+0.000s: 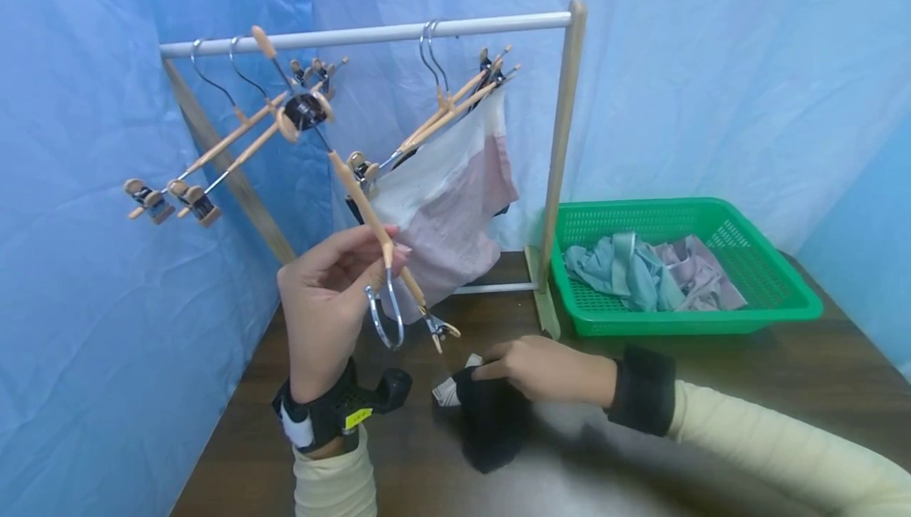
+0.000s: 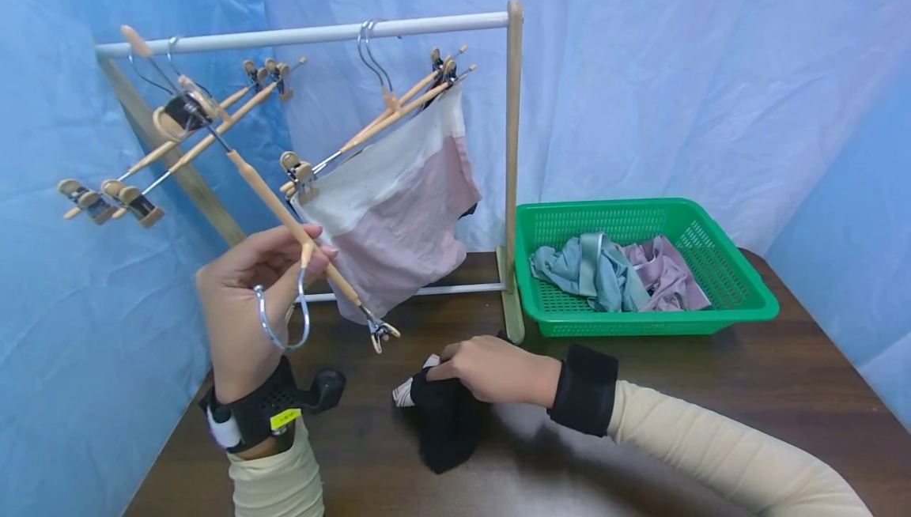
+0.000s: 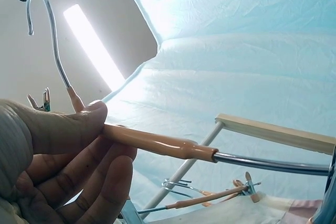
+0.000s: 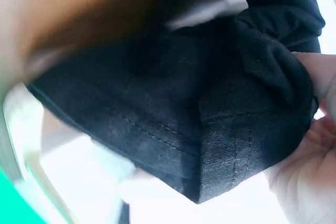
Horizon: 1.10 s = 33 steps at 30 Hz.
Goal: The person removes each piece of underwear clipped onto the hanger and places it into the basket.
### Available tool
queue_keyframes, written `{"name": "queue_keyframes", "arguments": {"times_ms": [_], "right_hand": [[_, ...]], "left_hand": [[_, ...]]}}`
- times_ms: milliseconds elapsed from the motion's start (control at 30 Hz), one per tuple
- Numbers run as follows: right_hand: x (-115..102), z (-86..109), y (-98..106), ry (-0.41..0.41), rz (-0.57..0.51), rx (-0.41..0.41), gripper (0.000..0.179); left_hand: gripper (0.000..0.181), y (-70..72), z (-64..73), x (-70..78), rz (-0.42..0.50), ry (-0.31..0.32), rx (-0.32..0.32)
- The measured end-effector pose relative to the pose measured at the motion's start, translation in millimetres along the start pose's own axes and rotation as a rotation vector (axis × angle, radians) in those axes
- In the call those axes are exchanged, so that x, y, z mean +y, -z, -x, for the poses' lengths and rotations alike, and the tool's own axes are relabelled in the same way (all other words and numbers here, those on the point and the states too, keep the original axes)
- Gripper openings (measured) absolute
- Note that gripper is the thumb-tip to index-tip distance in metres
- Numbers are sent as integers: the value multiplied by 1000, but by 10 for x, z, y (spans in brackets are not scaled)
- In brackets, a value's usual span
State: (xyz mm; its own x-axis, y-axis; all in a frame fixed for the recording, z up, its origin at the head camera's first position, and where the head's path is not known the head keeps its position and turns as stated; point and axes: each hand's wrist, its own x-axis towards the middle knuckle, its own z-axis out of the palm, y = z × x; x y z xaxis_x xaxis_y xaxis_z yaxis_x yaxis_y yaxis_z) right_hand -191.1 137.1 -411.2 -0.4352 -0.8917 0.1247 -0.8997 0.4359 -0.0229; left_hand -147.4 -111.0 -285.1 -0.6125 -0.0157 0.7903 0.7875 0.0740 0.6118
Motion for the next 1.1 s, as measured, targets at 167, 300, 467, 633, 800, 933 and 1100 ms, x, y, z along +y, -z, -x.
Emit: {"name": "queue_keyframes", "arguments": {"times_ms": [167, 300, 467, 633, 800, 933, 1100], "right_hand": [[69, 79, 355, -25, -9, 90, 39], [135, 172, 639, -49, 9, 183, 43], [204, 314, 963, -68, 32, 293, 47], [240, 460, 1245, -115, 74, 355, 48], [300, 615, 1482, -195, 133, 372, 49], [399, 731, 1606, -235, 134, 392, 50], [593, 850, 1657, -283, 126, 406, 48]], "left_hand": [[26, 2, 0, 2, 4, 2, -2], [26, 1, 1, 1, 10, 8, -6], [27, 1, 1, -8, 38, 2, -10], [26, 1, 2, -17, 58, -8, -17], [26, 2, 1, -25, 49, -17, -18], [27, 7, 2, -30, 49, -20, -15], [27, 9, 4, -38, 51, -20, -16]]}}
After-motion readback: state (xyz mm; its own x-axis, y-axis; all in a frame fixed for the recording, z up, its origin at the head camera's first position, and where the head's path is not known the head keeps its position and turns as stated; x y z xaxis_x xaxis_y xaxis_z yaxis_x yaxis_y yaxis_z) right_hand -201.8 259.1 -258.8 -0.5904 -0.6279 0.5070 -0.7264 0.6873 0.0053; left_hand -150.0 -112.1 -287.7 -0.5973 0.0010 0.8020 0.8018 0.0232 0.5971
